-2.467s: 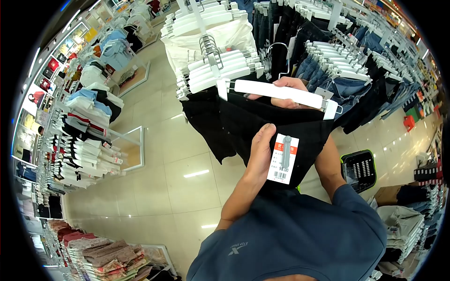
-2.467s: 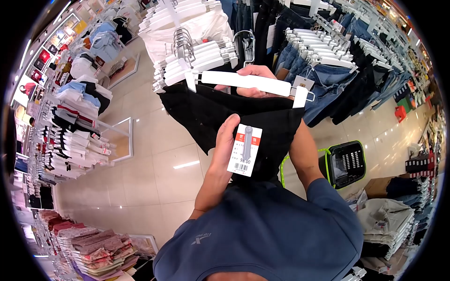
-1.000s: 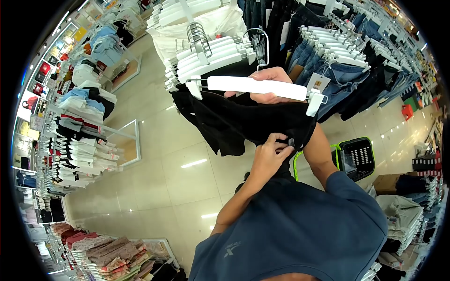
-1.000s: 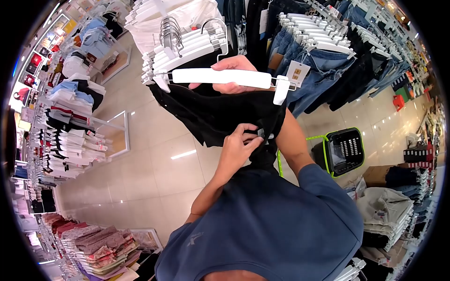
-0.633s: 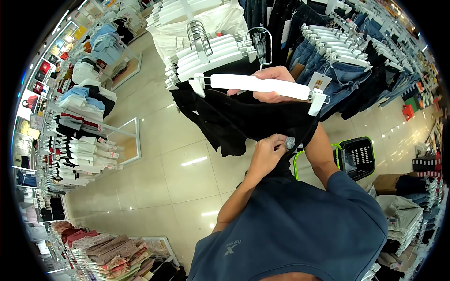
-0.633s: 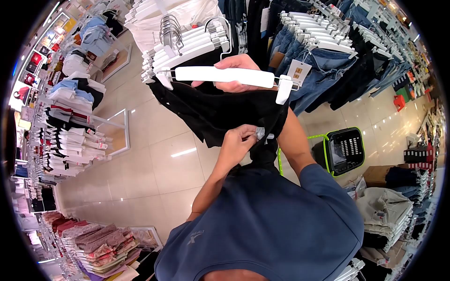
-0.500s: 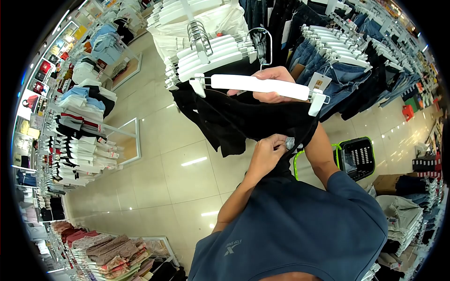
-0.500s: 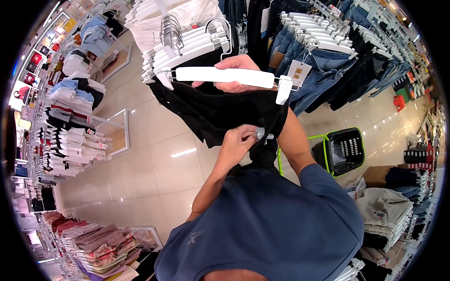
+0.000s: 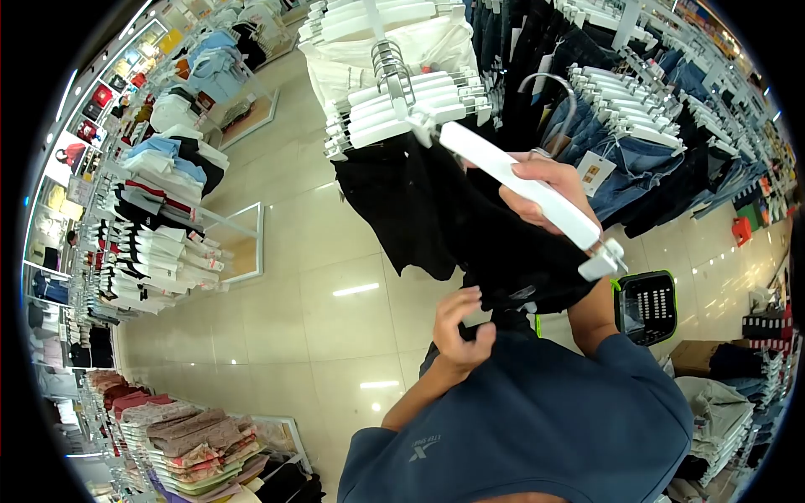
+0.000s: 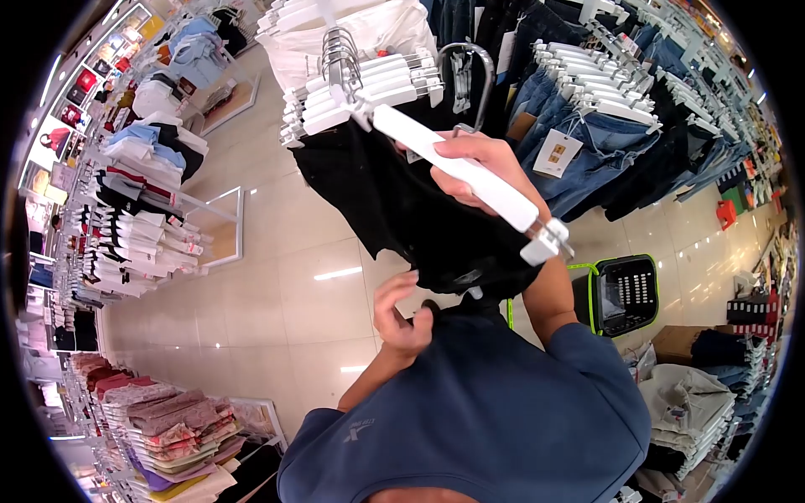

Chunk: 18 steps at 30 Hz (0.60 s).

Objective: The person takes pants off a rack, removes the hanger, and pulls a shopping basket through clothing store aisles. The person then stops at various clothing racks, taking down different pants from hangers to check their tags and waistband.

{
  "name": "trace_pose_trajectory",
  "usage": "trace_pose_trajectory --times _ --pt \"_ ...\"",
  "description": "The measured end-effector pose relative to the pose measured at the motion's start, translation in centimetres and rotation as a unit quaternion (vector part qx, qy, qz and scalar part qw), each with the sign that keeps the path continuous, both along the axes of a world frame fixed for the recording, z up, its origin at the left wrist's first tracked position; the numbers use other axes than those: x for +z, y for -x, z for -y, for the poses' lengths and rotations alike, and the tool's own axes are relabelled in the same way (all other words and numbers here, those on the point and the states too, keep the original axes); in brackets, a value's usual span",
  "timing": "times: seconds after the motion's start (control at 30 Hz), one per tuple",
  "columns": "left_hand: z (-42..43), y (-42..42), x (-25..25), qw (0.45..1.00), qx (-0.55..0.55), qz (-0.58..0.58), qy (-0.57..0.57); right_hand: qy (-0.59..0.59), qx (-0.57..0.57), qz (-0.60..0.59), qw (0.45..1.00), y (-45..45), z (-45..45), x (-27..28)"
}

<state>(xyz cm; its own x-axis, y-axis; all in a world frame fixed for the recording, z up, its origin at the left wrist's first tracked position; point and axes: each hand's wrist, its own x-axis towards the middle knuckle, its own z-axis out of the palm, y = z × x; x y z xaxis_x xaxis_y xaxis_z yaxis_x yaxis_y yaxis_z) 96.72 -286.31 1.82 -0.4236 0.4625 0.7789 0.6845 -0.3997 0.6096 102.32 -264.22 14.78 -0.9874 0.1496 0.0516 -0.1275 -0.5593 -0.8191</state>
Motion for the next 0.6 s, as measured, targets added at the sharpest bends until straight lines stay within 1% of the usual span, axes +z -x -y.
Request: trace_pose_trajectory --times 0.07,0.1,0.2,0.23,0.27,0.33,0.4,0.47,0.53,0.6 --pt "0.1 -0.5 0.0 0.995 -0.020 -0.069 -0.071 -0.008 -0.080 0.000 0.997 -0.6 1.6 0.3" --pt "-0.4 -1.0 0.0 0.994 -0.036 -0.058 -0.090 -0.023 -0.093 -0.010 0.995 -1.0 2.3 0.6" --pt "-1.5 -2.1 0.8 0.991 -0.075 -0.102 -0.031 -0.020 -0.166 -0.016 0.986 -1.9 4.0 0.7" --pt "-1.8 -2.4 1.0 0.987 -0.079 -0.136 -0.015 -0.009 -0.172 -0.034 0.985 -2.4 4.1 0.5" --pt "-1.9 -2.5 1.5 0.979 -0.061 -0.194 -0.006 0.014 -0.194 -0.052 0.979 -2.5 4.4 0.3" --pt "-2.3 -3.0 1.7 0.984 -0.006 -0.177 0.012 0.061 -0.242 -0.089 0.964 -2.7 4.9 -0.2" --pt "-2.8 -2.2 2.9 0.992 -0.003 -0.123 0.019 0.077 -0.311 -0.124 0.939 -2.2 5.1 -1.3" --pt "-2.9 -0.6 4.1 0.984 -0.007 -0.174 0.037 0.098 -0.384 -0.136 0.908 -2.0 5.4 -1.4" --pt "-3.1 -0.1 4.5 0.987 0.006 -0.162 0.012 0.084 -0.445 -0.140 0.881 -1.7 5.3 -1.3" --pt "-3.2 -0.6 6.0 0.993 0.006 -0.120 -0.014 0.084 -0.503 -0.126 0.851 -1.1 5.4 -0.8"
